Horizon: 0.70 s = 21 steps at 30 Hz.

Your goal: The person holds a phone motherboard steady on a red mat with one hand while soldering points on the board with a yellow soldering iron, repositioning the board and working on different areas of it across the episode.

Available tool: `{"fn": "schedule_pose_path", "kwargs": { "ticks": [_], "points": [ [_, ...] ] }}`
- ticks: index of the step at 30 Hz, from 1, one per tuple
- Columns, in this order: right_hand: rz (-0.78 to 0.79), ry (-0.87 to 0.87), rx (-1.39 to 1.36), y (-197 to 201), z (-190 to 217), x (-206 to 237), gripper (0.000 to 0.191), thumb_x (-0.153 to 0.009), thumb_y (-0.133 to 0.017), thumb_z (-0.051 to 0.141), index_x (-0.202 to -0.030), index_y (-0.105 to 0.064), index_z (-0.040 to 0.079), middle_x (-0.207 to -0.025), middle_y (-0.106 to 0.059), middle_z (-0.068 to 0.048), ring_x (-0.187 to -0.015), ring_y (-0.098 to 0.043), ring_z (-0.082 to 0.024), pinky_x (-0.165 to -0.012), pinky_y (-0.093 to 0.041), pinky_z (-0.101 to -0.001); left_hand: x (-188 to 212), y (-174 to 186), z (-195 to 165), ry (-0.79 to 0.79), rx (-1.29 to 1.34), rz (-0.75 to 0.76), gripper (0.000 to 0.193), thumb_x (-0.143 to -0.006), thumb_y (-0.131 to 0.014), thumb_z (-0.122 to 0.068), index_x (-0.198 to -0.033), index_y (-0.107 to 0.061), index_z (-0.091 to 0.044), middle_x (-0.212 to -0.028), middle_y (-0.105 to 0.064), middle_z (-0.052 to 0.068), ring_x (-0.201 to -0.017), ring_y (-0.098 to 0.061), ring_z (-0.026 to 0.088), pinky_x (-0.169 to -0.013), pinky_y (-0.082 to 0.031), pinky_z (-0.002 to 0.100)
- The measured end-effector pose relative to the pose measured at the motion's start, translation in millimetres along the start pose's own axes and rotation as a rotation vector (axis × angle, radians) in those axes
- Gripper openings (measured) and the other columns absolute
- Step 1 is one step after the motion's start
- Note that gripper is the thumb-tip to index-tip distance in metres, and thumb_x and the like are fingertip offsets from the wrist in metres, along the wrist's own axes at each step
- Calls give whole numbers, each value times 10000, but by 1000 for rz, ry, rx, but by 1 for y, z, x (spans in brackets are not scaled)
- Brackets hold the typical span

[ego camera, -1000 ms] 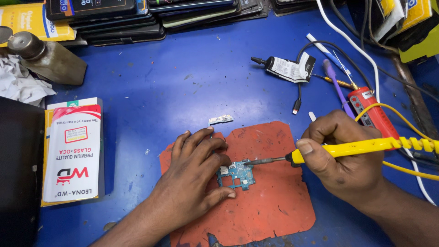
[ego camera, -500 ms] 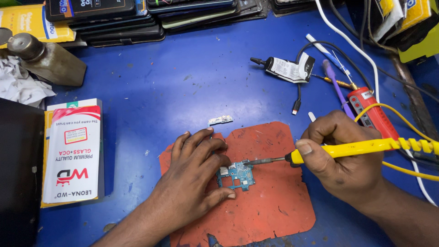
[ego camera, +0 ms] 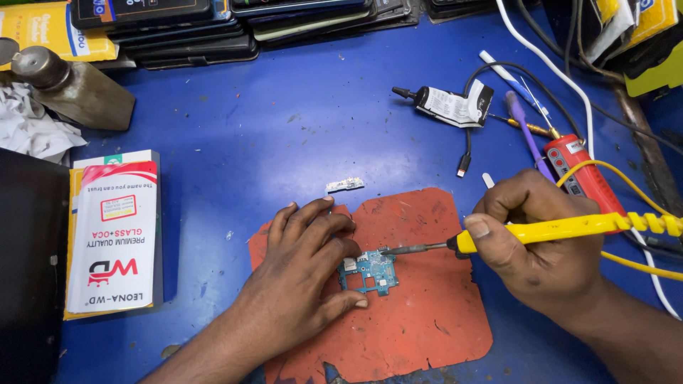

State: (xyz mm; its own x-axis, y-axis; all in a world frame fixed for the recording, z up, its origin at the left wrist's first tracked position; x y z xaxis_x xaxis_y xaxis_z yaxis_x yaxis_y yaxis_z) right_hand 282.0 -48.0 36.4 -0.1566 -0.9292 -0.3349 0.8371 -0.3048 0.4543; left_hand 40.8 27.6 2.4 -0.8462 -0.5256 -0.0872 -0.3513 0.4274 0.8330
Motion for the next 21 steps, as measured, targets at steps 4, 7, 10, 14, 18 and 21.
{"fn": "schedule_pose_path", "kwargs": {
  "ticks": [4,7,10,14,18,21],
  "points": [
    [-11,15,38,2,1,-1,228,-982,-686,202,-854,-555,65,-705,-671,-6,-582,-603,-32,-506,-479,-198,0,-1,1,3,-1,7,545,-719,-856,-460,-1087,-674,-101,-1328,-521,124,-1417,-316,386,-1136,-196,665],
    [-19,22,46,4,1,-1,231,-983,-691,201,-849,-560,65,-700,-665,-6,-578,-591,-31,-502,-464,-196,0,-1,0,3,1,7,547,-722,-854,-462,-1092,-673,-102,-1330,-523,121,-1421,-318,383,-1141,-196,665],
    [-18,23,17,3,1,0,231,-985,-690,205,-849,-560,69,-709,-668,-3,-583,-591,-25,-507,-469,-192,0,-1,1,5,-2,10,547,-717,-855,-460,-1086,-673,-100,-1325,-522,124,-1416,-315,386,-1134,-194,667],
    [-22,19,29,3,0,0,231,-984,-691,205,-852,-563,65,-706,-660,-2,-584,-581,-27,-510,-461,-196,0,-1,1,4,-1,10,543,-717,-855,-461,-1077,-672,-99,-1325,-521,126,-1417,-313,389,-1132,-196,664],
    [-13,21,30,3,0,0,238,-984,-689,216,-850,-562,65,-704,-664,4,-579,-584,-24,-506,-461,-194,0,0,1,-4,4,4,550,-731,-847,-463,-1102,-670,-98,-1332,-524,122,-1426,-322,382,-1145,-210,654],
    [-24,33,70,5,1,-1,240,-981,-693,218,-847,-566,64,-689,-648,5,-574,-572,-29,-502,-443,-199,0,0,0,2,-2,8,542,-725,-852,-463,-1081,-672,-96,-1323,-520,133,-1416,-313,395,-1132,-196,662]
  ]
}}
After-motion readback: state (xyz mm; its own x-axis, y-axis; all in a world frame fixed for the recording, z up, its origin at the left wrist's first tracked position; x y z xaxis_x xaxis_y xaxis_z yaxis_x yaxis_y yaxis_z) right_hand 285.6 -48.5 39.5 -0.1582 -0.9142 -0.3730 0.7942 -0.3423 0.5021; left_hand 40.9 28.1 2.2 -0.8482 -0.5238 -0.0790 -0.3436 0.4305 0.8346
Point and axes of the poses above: each hand's wrist, its own x-axis away from the middle knuckle, its own y-axis out of the back of the hand, z = x × y, the point moved 5 cm from there along -x, towards the middle knuckle
